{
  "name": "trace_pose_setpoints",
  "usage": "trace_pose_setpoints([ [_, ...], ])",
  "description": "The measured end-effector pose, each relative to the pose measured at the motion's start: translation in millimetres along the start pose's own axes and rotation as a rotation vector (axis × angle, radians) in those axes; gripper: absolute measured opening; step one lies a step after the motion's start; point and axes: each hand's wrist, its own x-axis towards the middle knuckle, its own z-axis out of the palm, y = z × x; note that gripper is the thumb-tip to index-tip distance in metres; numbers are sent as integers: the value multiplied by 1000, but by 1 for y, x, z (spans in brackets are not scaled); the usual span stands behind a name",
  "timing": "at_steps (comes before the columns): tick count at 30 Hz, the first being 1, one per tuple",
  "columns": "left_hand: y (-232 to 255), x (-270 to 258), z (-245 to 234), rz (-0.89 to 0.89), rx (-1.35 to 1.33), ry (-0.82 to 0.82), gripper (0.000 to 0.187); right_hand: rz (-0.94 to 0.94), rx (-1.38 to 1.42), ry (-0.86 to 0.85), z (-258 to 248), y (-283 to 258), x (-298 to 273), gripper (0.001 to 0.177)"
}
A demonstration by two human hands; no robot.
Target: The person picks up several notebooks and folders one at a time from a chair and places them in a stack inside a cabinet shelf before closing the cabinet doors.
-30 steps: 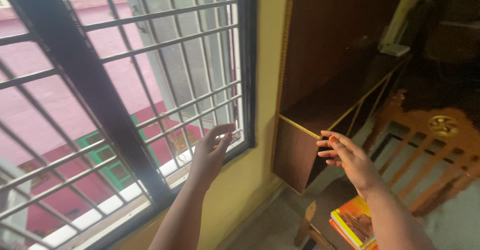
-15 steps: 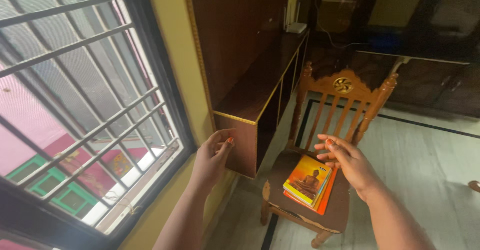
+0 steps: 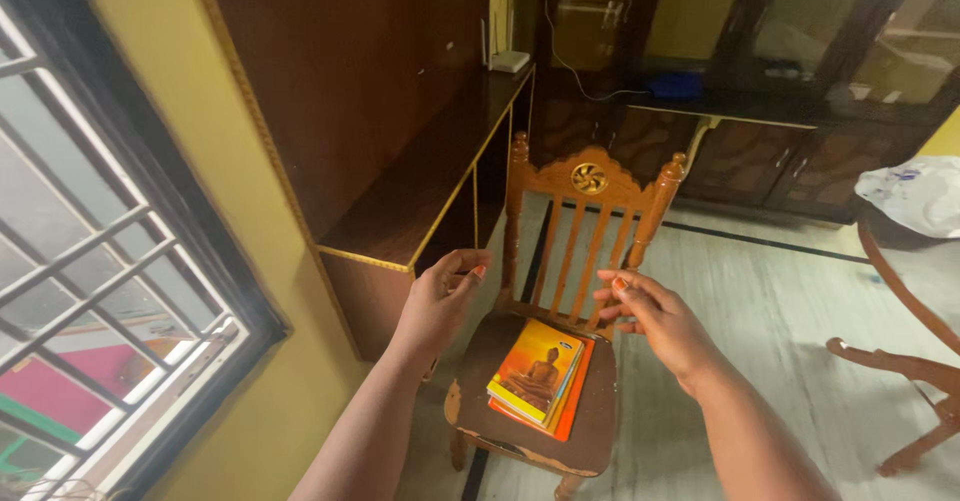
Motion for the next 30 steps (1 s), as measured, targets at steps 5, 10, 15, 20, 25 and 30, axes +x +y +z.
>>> trace_pose_setpoints([
  [5,1,14,38,-4,3,-64,33,108,-32,49,-32,13,1,46],
  [10,-7,29,63,-29,23,-85,33,134,-19,81,-53,36,3,49],
  [15,-33,48,80,27,-18,-119,32,220,-10,115,-56,60,14,49],
  [20,-66,74,96,7,-52,-155,29,235,8,119,-52,82,29,48],
  [25,-88,109,99,-34,2,-194,29,299,12,139,-42,97,58,49],
  [30,-110,138,103,-74,34,-214,30,339,37,116,-26,124,86,50],
])
